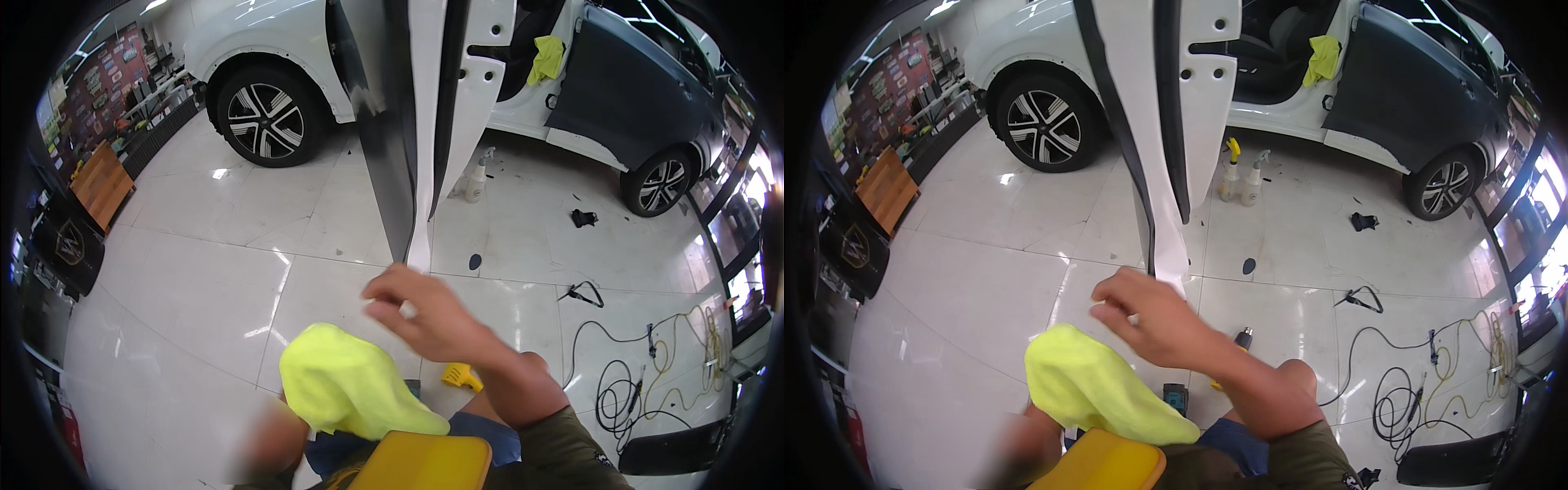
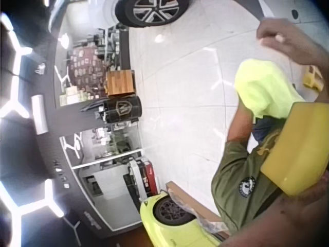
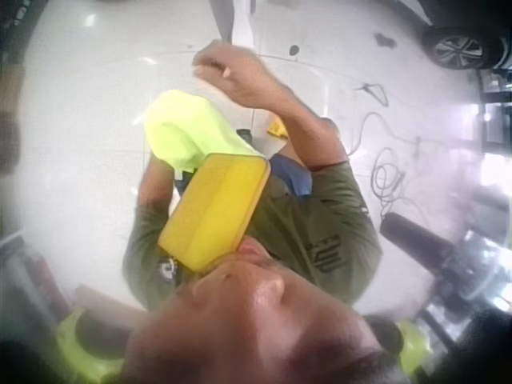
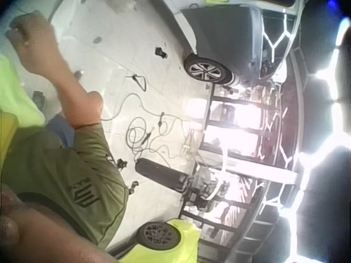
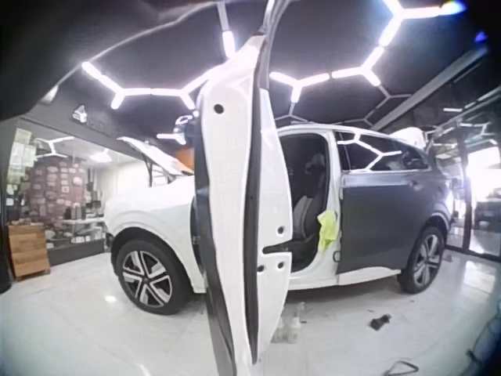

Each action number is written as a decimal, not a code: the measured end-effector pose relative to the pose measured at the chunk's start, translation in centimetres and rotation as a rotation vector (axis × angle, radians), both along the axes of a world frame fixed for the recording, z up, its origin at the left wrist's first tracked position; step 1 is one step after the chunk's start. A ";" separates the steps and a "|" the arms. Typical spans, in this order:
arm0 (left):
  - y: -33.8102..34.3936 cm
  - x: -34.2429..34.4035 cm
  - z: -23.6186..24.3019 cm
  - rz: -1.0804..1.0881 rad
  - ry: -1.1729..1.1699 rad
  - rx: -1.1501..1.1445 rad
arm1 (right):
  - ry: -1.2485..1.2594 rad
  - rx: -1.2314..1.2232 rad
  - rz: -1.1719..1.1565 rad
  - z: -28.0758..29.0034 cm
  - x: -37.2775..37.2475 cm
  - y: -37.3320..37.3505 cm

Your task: The person applies a matte black vinyl wrap to a white car door. They use a squeegee to smooth the wrap, a knife to trim edges, and a heat gun to shape the material around curves. The person also wipes the surface with a cloth and uses a drill to remove screws from the door.

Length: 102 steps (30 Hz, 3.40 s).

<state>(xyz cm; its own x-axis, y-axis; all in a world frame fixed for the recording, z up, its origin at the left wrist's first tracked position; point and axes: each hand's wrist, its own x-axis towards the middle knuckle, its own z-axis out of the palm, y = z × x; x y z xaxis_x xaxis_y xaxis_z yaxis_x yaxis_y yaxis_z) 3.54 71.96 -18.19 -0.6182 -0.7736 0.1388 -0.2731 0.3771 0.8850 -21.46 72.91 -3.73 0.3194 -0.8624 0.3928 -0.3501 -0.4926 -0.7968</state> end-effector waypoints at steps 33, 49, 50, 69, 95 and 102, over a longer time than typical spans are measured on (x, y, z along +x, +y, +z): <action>-11.8 -17.5 6.4 0.220 1.045 0.315 | -0.168 -0.272 -0.201 4.1 -5.2 -6.7; -9.8 -16.2 8.3 0.357 0.621 -0.029 | 0.099 -0.100 -0.214 4.3 -6.8 -7.6; -9.8 -16.2 8.5 0.364 0.599 -0.040 | 0.092 -0.111 -0.205 4.2 -6.9 -7.6; -10.4 -15.5 5.8 0.251 0.632 0.129 | 0.096 -0.097 -0.149 1.1 -8.2 -7.7; -12.0 -13.9 5.0 0.220 0.484 0.318 | 0.084 -0.047 -0.100 -2.5 -7.7 -8.8; -12.5 -13.5 4.1 0.247 0.383 0.296 | 0.125 0.000 0.007 -3.3 -8.8 -9.4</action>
